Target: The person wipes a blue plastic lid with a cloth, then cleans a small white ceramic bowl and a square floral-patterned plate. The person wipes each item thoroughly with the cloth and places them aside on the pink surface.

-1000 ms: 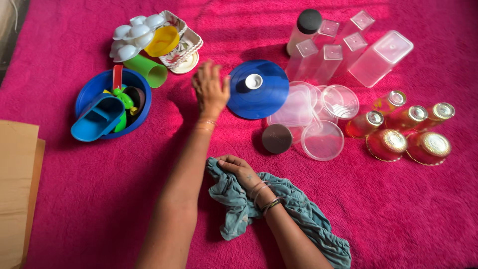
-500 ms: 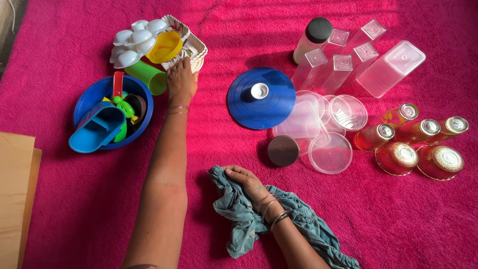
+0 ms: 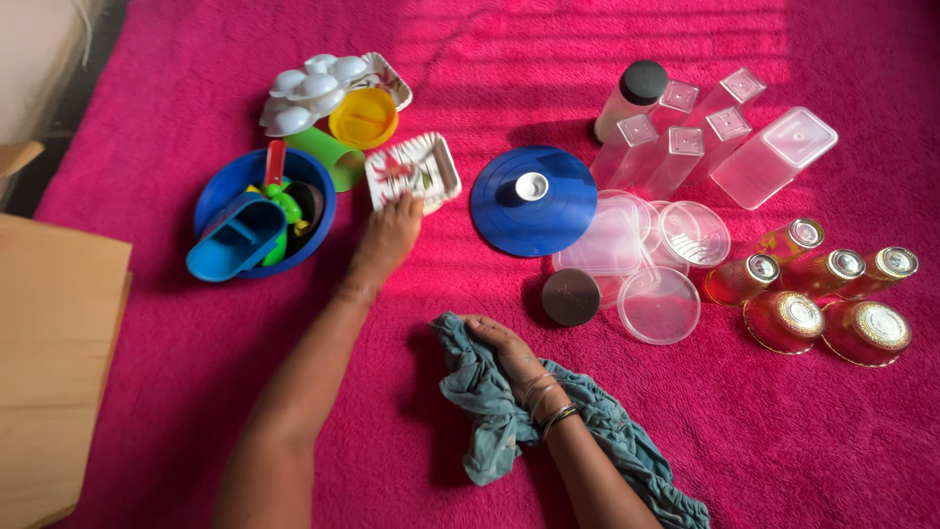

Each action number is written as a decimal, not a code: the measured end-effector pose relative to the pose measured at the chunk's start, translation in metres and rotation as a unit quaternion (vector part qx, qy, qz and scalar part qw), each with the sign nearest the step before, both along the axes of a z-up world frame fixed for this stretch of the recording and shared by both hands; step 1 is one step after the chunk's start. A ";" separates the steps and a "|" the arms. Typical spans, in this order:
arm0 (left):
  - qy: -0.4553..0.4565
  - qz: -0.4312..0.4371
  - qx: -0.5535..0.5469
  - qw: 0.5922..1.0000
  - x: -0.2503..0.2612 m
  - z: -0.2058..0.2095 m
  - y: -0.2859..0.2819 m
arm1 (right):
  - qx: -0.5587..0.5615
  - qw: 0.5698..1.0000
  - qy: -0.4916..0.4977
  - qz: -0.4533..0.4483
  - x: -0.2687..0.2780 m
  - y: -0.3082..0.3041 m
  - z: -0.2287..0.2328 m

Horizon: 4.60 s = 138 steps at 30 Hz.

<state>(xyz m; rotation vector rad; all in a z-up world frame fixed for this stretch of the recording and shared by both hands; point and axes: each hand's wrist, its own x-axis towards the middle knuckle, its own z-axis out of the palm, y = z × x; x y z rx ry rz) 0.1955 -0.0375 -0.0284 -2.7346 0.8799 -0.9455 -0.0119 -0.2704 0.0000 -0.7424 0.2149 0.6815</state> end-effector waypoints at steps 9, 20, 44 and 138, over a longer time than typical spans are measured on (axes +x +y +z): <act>0.094 0.031 -0.109 0.989 -0.206 0.025 0.047 | 0.040 0.999 0.012 0.000 -0.002 0.003 -0.002; 0.103 0.156 -0.244 0.952 -0.288 0.044 0.103 | -0.167 0.976 -0.139 -0.017 -0.011 0.008 -0.022; 0.122 -0.040 -0.366 0.922 -0.287 0.057 0.077 | -0.229 0.955 -0.184 -0.030 -0.019 0.011 -0.023; 0.319 0.096 -0.540 0.773 -0.230 0.005 -0.005 | -0.714 0.416 -0.560 -0.059 -0.061 0.064 0.022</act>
